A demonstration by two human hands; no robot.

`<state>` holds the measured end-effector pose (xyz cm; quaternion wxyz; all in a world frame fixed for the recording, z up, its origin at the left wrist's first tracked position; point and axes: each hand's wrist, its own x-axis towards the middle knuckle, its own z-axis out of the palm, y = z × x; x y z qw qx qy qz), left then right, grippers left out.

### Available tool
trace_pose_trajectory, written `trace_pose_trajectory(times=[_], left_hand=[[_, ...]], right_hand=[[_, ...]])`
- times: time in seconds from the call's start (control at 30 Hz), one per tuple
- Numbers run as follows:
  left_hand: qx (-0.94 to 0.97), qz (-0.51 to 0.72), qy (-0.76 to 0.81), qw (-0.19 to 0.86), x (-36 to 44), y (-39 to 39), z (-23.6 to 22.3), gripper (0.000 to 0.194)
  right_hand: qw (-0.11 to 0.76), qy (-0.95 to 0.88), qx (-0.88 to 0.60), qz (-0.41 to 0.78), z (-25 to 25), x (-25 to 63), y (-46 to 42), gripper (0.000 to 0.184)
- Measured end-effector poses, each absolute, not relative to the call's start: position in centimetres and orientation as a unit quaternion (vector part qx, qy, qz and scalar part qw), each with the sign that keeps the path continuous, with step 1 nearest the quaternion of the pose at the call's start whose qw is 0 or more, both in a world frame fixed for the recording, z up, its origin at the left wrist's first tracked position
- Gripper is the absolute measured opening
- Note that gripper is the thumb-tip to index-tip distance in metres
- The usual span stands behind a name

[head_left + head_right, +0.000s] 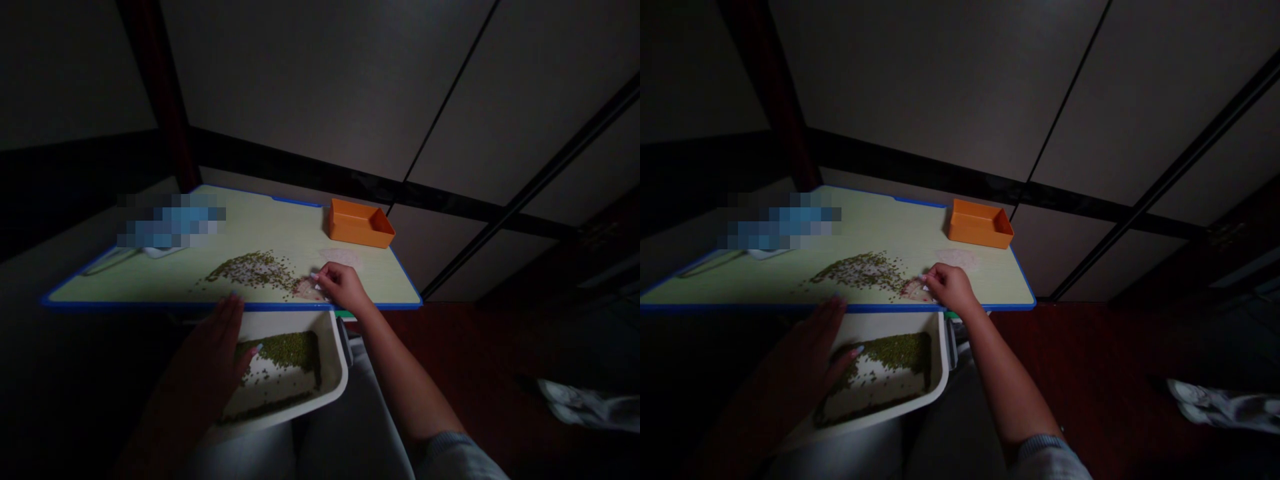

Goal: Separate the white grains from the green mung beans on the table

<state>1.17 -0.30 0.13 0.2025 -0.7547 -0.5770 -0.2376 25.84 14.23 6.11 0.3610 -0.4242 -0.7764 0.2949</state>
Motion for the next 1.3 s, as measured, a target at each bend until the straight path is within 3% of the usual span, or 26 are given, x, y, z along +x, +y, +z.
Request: trace_pose_trajectory(times=[0.3, 0.63, 1.0, 1.3], left_hand=[[-0.747, -0.238, -0.592, 0.185, 1.3, -0.2, -0.1, 0.077], [-0.752, -0.234, -0.584, 0.194, 1.1, -0.2, 0.1, 0.078], [-0.754, -0.219, -0.610, 0.111, 1.6, -0.6, 1.3, 0.073], [-0.756, -0.217, -0.593, 0.173, 1.3, -0.5, 0.9, 0.073]], right_hand=[[0.333, -0.802, -0.423, 0.261, 6.8, 25.5, 13.9, 0.024], [0.348, -0.787, -0.389, 0.329, 6.4, 25.7, 14.2, 0.028], [0.284, -0.831, -0.456, 0.147, 7.7, 25.0, 13.7, 0.021], [0.270, -0.847, -0.444, 0.112, 7.9, 23.5, 13.7, 0.021]])
